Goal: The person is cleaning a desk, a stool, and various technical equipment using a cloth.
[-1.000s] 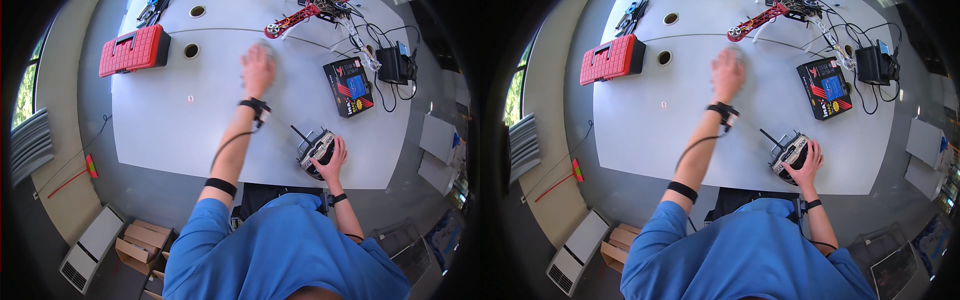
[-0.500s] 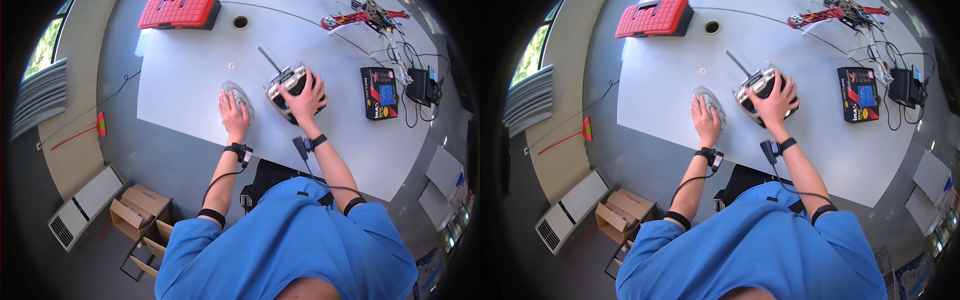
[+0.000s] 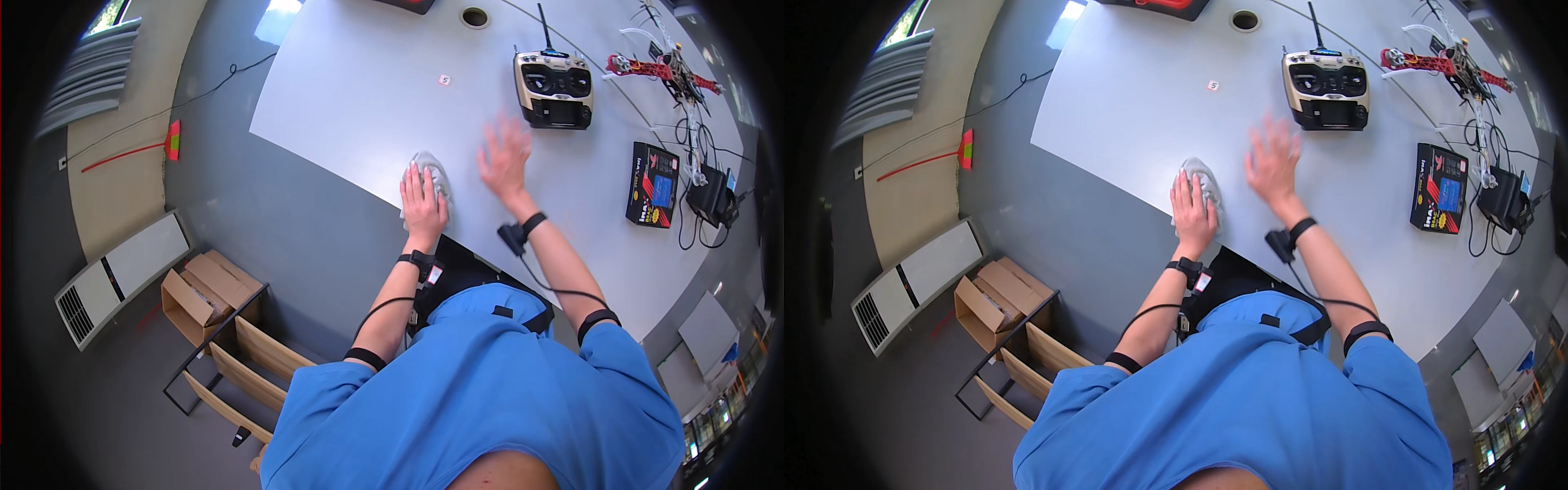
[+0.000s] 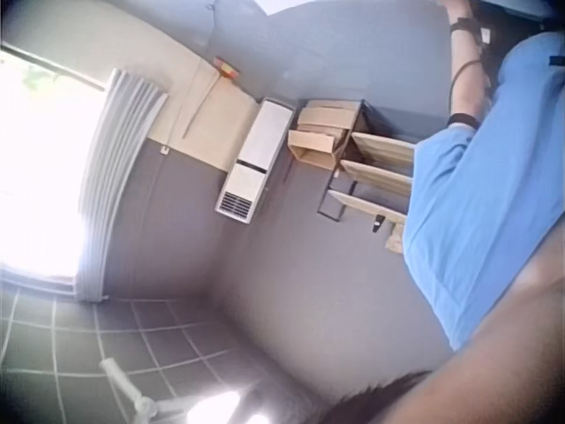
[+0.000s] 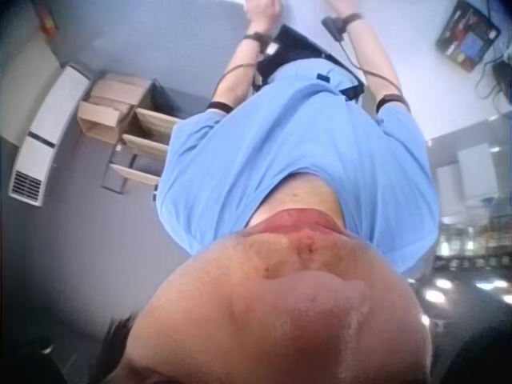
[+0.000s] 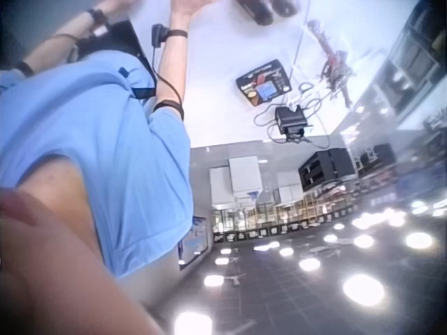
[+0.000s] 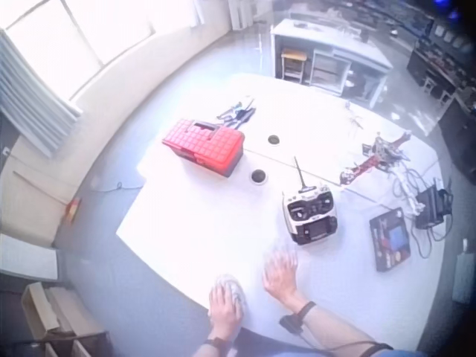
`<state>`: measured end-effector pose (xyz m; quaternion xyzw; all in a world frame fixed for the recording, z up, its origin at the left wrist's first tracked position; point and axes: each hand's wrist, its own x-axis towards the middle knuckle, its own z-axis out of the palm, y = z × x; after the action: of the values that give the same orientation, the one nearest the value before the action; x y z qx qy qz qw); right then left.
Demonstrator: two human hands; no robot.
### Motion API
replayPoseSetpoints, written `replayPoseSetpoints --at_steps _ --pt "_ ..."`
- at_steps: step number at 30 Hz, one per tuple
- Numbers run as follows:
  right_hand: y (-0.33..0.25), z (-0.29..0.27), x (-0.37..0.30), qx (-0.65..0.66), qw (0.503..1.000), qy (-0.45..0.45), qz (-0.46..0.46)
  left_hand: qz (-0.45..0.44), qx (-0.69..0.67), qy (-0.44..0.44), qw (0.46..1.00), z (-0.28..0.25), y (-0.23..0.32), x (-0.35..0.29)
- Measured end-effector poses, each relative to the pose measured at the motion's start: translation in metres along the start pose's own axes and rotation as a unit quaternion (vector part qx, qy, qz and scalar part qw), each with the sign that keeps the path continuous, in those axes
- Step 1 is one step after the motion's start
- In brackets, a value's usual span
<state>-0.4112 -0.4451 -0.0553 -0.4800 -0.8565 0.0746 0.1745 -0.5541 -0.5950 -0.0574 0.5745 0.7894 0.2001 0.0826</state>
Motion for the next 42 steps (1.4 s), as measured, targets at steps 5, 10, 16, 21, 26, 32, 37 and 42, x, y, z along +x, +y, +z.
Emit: replayPoseSetpoints --at_steps 5,10,16,21,26,32,37,42 --pt "0.0 -0.003 -0.054 -0.001 0.978 -0.182 -0.103 0.066 -0.013 -0.01 0.998 -0.005 -0.029 0.05" --pt "-0.005 -0.007 -0.05 -0.028 0.971 -0.222 -0.087 0.128 -0.048 -0.018 0.99 0.002 -0.039 0.131" --pt "-0.01 -0.01 -0.052 0.0 0.972 -0.223 -0.078 0.162 -0.065 0.01 0.985 0.055 0.037 0.216" --pt "-0.003 -0.01 -0.057 0.009 0.972 -0.225 -0.066 0.154 -0.066 0.03 0.985 0.082 0.08 0.223" --pt "-0.006 -0.008 -0.057 0.003 0.976 -0.21 -0.06 0.066 -0.021 0.076 0.995 0.048 -0.022 0.256" --pt "-0.007 -0.011 -0.051 0.011 0.98 -0.187 -0.061 -0.076 0.056 0.128 0.987 -0.041 -0.178 0.215" --pt "-0.009 -0.011 -0.049 0.007 0.982 -0.182 -0.057 -0.085 0.048 0.123 0.988 -0.037 -0.154 0.139" --pt "-0.007 -0.007 -0.052 0.028 0.984 -0.164 -0.061 0.052 -0.021 0.002 0.998 -0.006 -0.05 0.06"
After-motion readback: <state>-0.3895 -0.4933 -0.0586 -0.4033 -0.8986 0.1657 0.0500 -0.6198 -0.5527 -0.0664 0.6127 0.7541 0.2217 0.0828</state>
